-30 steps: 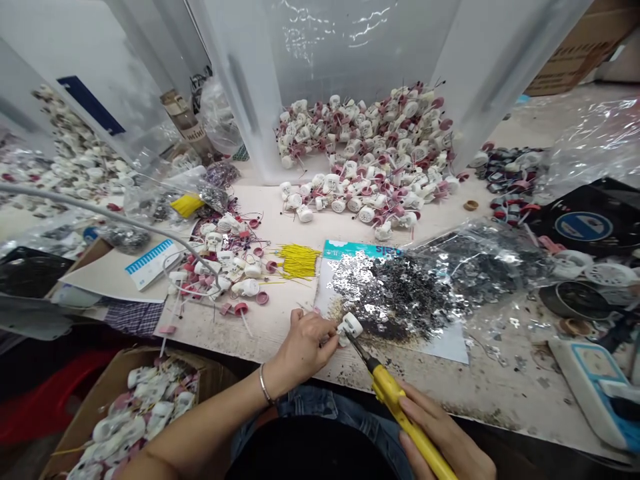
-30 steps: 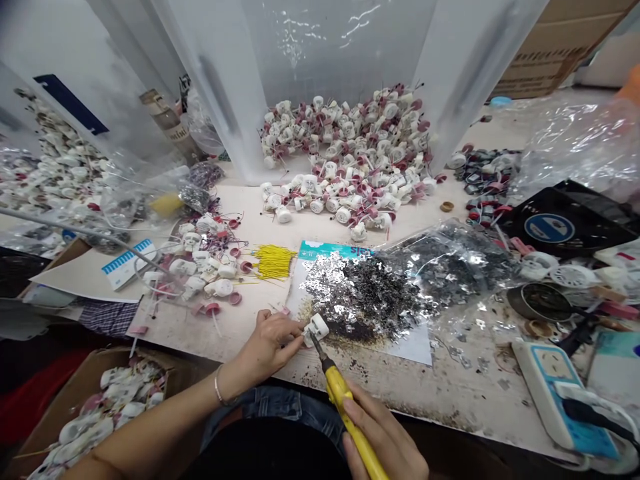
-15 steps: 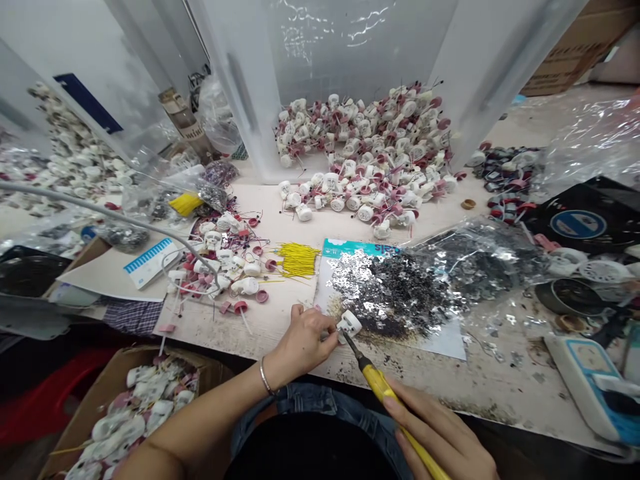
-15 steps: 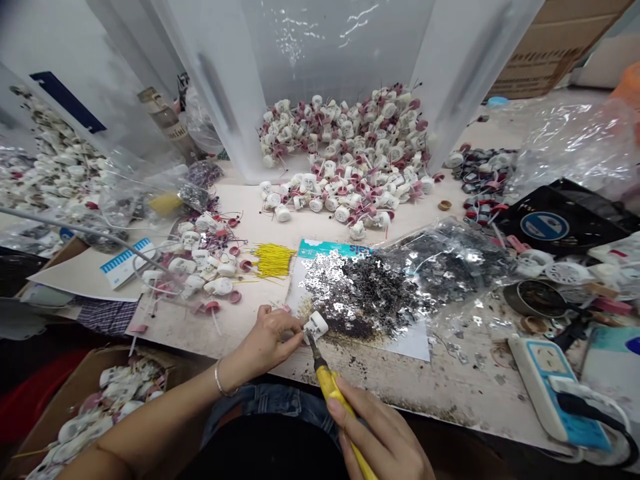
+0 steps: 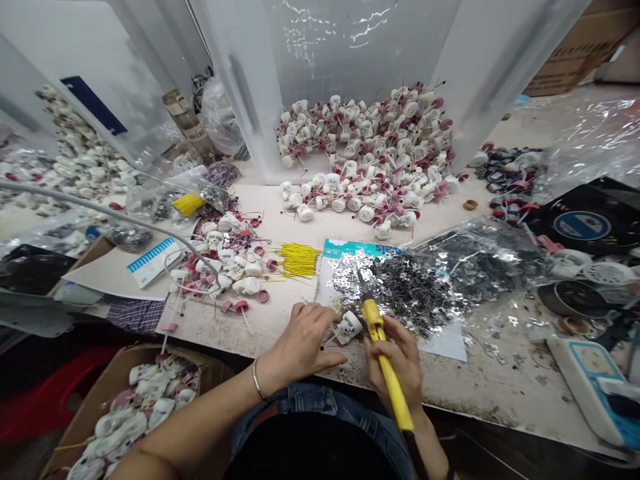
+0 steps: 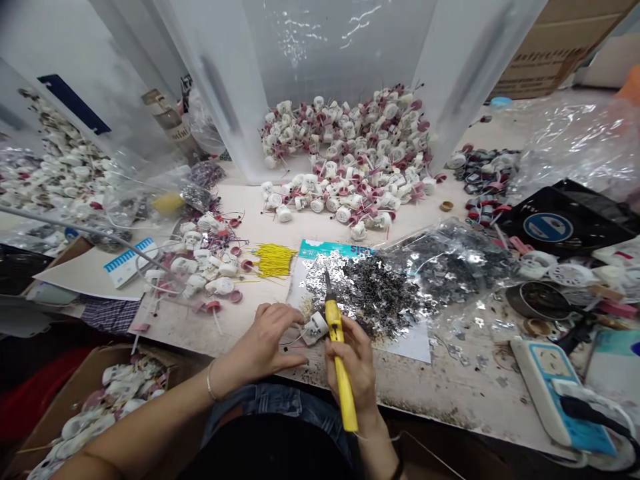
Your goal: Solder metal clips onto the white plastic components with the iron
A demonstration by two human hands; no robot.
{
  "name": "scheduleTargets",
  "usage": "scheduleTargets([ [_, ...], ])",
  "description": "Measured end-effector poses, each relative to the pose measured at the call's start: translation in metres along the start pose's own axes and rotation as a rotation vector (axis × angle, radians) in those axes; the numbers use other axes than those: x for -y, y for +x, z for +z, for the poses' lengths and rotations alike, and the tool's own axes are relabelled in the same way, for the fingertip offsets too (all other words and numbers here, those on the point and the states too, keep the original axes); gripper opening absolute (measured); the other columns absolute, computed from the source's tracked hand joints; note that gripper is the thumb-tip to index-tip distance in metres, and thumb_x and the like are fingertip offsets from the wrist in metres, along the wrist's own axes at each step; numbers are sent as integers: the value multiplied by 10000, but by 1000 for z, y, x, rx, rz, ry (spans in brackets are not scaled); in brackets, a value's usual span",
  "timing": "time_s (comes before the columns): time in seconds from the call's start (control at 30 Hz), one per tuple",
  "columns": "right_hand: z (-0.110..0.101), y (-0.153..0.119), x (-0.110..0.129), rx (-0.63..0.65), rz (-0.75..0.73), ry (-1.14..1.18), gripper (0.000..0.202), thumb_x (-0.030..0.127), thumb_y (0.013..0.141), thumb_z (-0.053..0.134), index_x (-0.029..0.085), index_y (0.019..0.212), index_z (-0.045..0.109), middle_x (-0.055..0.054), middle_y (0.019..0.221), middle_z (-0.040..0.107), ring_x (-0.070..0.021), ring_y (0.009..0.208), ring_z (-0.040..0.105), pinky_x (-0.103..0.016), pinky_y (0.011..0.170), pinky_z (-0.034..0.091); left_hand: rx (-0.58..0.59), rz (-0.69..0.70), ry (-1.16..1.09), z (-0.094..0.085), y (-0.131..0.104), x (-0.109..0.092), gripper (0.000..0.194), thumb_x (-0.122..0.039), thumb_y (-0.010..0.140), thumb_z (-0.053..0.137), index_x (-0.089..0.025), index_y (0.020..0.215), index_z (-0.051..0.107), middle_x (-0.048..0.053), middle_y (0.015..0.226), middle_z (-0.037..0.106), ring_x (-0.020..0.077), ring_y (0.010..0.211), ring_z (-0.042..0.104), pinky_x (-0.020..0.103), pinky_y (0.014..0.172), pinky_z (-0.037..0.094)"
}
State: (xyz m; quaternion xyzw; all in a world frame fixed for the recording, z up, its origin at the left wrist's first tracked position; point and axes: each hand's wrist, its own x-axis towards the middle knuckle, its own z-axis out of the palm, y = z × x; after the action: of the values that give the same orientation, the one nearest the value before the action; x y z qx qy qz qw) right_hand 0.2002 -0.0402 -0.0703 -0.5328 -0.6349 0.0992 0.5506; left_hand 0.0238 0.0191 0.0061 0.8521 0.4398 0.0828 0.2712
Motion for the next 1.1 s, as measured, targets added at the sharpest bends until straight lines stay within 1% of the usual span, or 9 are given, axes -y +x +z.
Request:
scheduleTargets([
  [0.03,5,2,-4,11,-23,-1,154,48,794,598,198,828,611,-59,1318,494,-187,1122,609,-292,862,580,16,55,44,0,-1,1,406,-358,774,729,-181,1108,581,90,1137,648,262,1089,535,378,915,346],
  [0.13,11,3,-11,42,-68,-17,160,45,796,601,197,844,616,-58,1271,499,-173,1096,617,-272,862,579,45,131,126,4,-2,5,105,-229,894,577,-187,977,627,67,1000,682,227,1013,573,384,939,333],
  [0.27,4,-1,-7,22,-77,-33,184,25,773,628,187,850,591,-63,1259,486,-170,1077,622,-262,831,592,-36,29,-45,13,10,11,117,-211,921,545,-184,863,643,19,807,697,157,804,617,326,868,379],
  [0.37,-2,-3,0,32,-51,-36,165,38,765,642,184,797,573,-55,1228,498,-173,1037,636,-275,790,605,-94,-16,-82,18,26,12,54,-197,886,593,-178,892,643,38,916,711,185,931,610,340,889,379],
  [0.47,-5,-3,5,23,-7,-32,163,47,765,647,180,758,554,-63,1204,502,-174,1022,634,-283,774,606,-18,-3,24,17,38,10,67,-180,875,584,-174,855,647,62,972,709,233,1026,588,408,943,342],
  [0.57,-5,-4,6,-6,19,-19,180,45,765,650,180,746,533,-75,1205,497,-167,1027,623,-280,781,598,95,-29,94,9,40,6,144,-182,898,526,-174,832,654,54,869,711,224,902,628,408,901,365],
  [0.73,2,-2,8,19,31,19,140,89,789,634,186,749,541,-68,1188,511,-175,1012,637,-294,781,599,222,-215,185,-2,33,-1,213,-160,893,476,-150,787,661,94,808,712,234,801,659,337,755,427],
  [0.93,3,6,16,9,61,44,162,71,805,601,191,723,529,-65,1177,536,-161,987,643,-271,762,589,162,-286,139,1,40,7,167,-194,885,525,-156,965,667,96,955,728,254,924,661,348,811,429],
  [1.1,0,2,15,-9,93,54,127,79,810,596,201,801,561,-75,1197,579,-189,1033,641,-319,817,578,145,-205,159,7,48,10,142,-188,900,518,-163,877,656,72,891,716,240,898,641,373,840,377],
])
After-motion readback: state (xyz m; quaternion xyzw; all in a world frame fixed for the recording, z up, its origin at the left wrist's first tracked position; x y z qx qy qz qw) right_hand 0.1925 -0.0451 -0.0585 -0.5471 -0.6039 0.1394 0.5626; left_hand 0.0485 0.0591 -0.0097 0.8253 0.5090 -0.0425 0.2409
